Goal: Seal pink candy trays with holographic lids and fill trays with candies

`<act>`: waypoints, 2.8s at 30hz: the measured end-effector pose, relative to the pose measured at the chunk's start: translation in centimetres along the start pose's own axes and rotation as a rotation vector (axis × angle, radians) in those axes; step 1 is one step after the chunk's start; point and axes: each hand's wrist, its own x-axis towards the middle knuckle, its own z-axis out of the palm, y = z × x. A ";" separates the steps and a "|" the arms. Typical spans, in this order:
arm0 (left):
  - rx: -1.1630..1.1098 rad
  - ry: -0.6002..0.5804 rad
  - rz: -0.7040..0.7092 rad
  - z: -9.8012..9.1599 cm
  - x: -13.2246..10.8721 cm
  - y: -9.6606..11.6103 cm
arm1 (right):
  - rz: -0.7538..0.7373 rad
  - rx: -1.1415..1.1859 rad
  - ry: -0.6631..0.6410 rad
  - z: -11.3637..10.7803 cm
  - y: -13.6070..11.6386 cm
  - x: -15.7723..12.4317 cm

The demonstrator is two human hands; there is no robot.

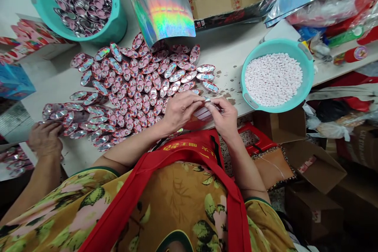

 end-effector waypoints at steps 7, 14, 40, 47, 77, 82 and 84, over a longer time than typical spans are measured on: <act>0.196 0.116 0.161 1.1 -0.6 -0.9 | -0.061 -0.075 0.027 -0.1 -0.7 -0.5; 0.172 0.124 0.119 1.7 -0.2 -0.7 | -0.066 -0.095 0.033 0.0 -0.6 -0.4; -0.364 0.518 0.070 0.1 0.9 -4.5 | 0.194 0.063 -0.326 -0.2 2.4 10.7; -0.532 0.516 -0.286 -5.0 2.2 -6.2 | 0.060 -0.086 -0.071 0.5 7.8 23.0; -0.443 -0.116 -0.408 -4.3 1.6 -8.9 | 0.130 0.199 -0.579 7.6 3.3 9.7; -0.531 -0.021 -0.534 -2.1 -0.4 -9.8 | 0.148 0.188 -0.322 6.8 3.5 7.0; -0.614 -0.009 -0.636 -1.3 -1.4 -10.0 | 0.163 0.181 -0.223 6.6 3.7 5.9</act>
